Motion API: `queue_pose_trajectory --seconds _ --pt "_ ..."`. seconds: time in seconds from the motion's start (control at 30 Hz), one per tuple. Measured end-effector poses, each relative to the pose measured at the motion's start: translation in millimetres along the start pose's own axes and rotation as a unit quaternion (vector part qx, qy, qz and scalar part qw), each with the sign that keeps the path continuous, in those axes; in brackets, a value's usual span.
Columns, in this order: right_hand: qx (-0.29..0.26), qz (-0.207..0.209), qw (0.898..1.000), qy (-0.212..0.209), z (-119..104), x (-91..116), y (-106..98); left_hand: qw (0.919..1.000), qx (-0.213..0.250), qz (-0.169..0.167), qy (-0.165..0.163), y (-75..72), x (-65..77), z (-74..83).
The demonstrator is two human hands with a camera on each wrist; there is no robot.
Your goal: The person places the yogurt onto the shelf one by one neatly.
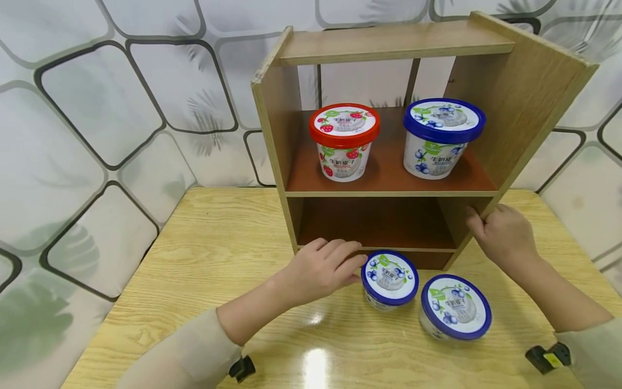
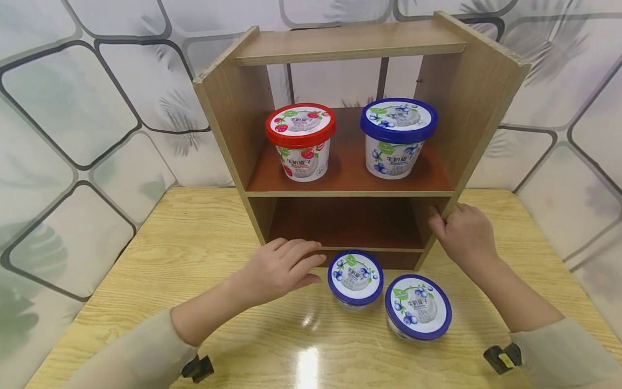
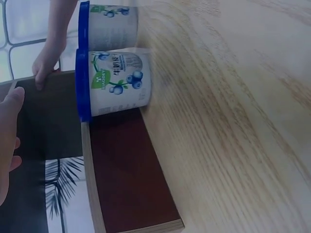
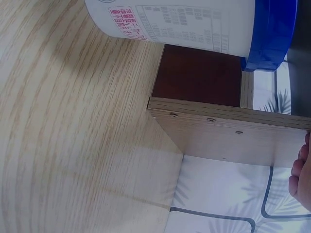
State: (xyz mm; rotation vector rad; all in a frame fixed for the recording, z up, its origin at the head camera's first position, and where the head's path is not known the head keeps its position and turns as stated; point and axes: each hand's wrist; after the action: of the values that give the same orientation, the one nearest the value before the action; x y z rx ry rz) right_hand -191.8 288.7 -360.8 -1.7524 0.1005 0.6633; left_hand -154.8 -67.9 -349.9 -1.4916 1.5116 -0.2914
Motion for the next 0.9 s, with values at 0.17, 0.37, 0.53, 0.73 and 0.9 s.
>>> queue_pose_trajectory --seconds 0.17,0.37,0.53,0.73,0.9 --pt "-0.001 0.008 1.0 0.0 -0.6 0.0 0.1 0.9999 0.003 -0.013 0.008 5.3 0.6 3.2" --pt "-0.001 0.009 1.0 0.002 0.2 0.3 0.6 0.9995 0.008 -0.028 0.015 13.2 3.0 8.2" --pt "-0.001 0.012 1.0 -0.001 0.8 0.4 1.8 0.9986 0.013 -0.045 0.024 19.8 4.0 12.2" --pt "-0.003 0.007 1.0 0.005 1.1 0.1 2.0 0.9983 0.011 -0.046 0.033 26.8 4.5 17.4" --pt "-0.004 0.008 1.0 0.007 1.0 0.7 1.2 0.9976 0.005 -0.058 0.037 31.6 5.0 20.7"
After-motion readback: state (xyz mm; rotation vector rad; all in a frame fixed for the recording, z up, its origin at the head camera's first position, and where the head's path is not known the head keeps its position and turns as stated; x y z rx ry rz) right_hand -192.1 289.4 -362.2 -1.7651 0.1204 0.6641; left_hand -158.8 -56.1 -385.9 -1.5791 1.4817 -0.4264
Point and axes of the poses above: each hand's wrist, its own x-axis away from the middle knuckle, its own y-axis out of the palm, z = x × y, and after that the axes turned 15 degrees about -z, right-handed
